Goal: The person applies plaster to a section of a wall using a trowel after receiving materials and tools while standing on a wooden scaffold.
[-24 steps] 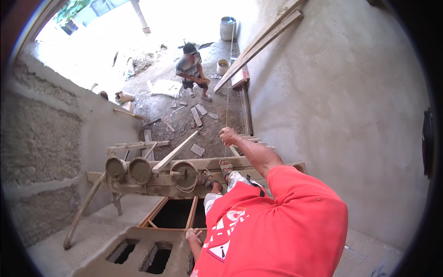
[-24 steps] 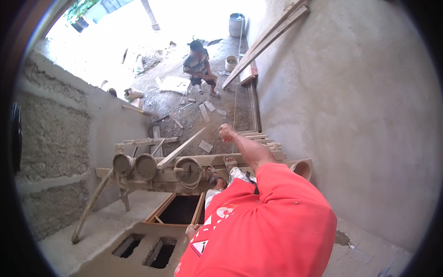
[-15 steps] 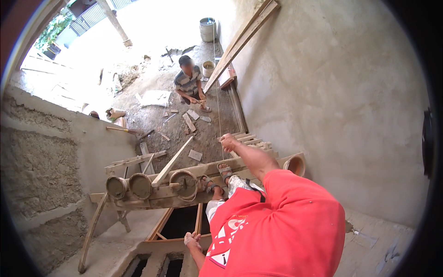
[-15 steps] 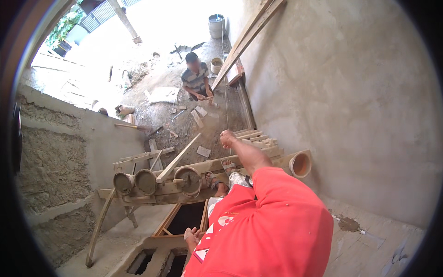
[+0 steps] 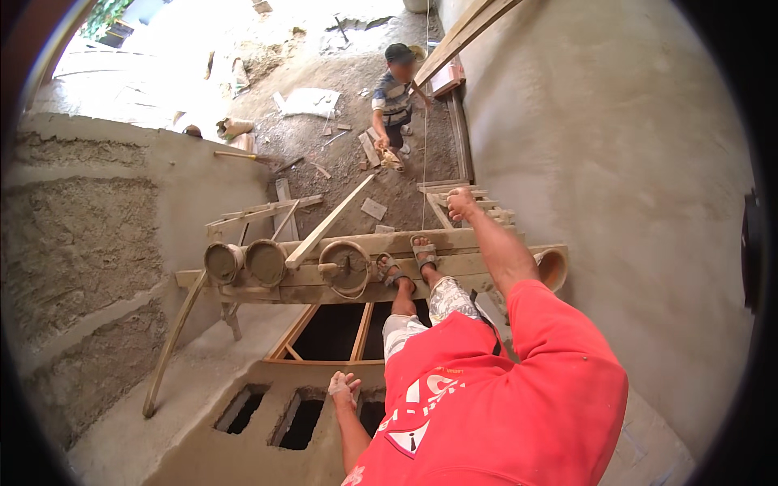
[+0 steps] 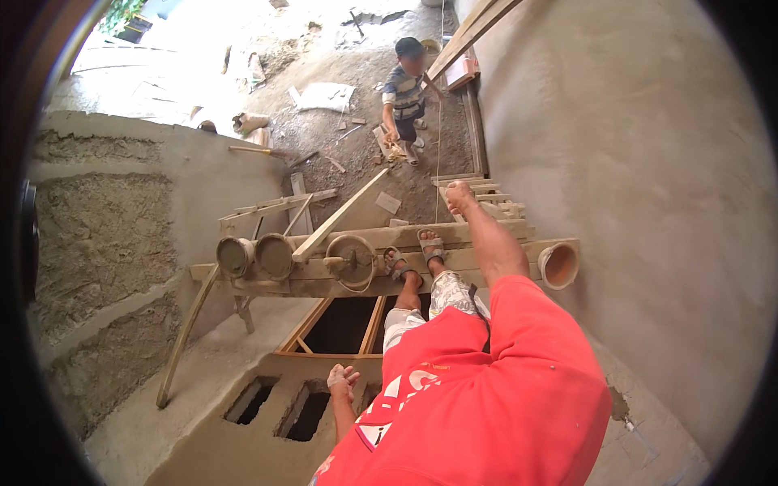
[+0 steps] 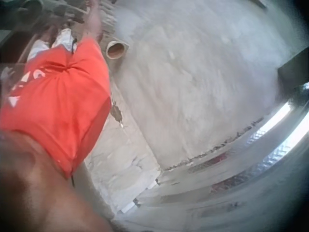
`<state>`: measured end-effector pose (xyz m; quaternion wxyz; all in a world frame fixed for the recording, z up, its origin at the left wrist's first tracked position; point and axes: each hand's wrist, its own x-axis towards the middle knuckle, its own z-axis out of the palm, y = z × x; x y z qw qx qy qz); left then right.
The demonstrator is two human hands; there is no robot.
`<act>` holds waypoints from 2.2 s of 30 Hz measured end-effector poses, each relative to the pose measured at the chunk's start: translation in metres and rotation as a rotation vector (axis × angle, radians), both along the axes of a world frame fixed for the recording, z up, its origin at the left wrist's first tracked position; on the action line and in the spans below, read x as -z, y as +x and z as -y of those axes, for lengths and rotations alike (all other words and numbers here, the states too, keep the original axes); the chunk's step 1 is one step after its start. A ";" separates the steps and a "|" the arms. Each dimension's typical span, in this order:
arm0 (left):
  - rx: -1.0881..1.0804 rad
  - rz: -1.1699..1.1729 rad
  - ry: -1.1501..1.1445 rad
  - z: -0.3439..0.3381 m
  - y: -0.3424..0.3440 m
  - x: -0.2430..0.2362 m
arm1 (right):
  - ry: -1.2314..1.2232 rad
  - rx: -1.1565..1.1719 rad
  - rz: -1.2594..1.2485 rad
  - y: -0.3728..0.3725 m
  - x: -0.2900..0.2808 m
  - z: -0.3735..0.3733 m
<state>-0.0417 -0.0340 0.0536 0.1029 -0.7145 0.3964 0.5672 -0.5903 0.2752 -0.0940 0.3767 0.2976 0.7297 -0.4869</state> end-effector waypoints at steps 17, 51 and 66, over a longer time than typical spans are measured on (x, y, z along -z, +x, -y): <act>0.033 0.204 0.059 -0.058 0.009 0.020 | 0.105 -0.067 0.168 0.013 0.177 0.039; 0.514 -0.953 0.311 -0.167 -0.369 -0.051 | -0.018 -0.328 -0.918 0.141 -0.191 0.004; 0.760 -1.055 0.382 -0.216 -0.436 -0.129 | -0.140 0.127 -0.850 0.145 -0.307 -0.067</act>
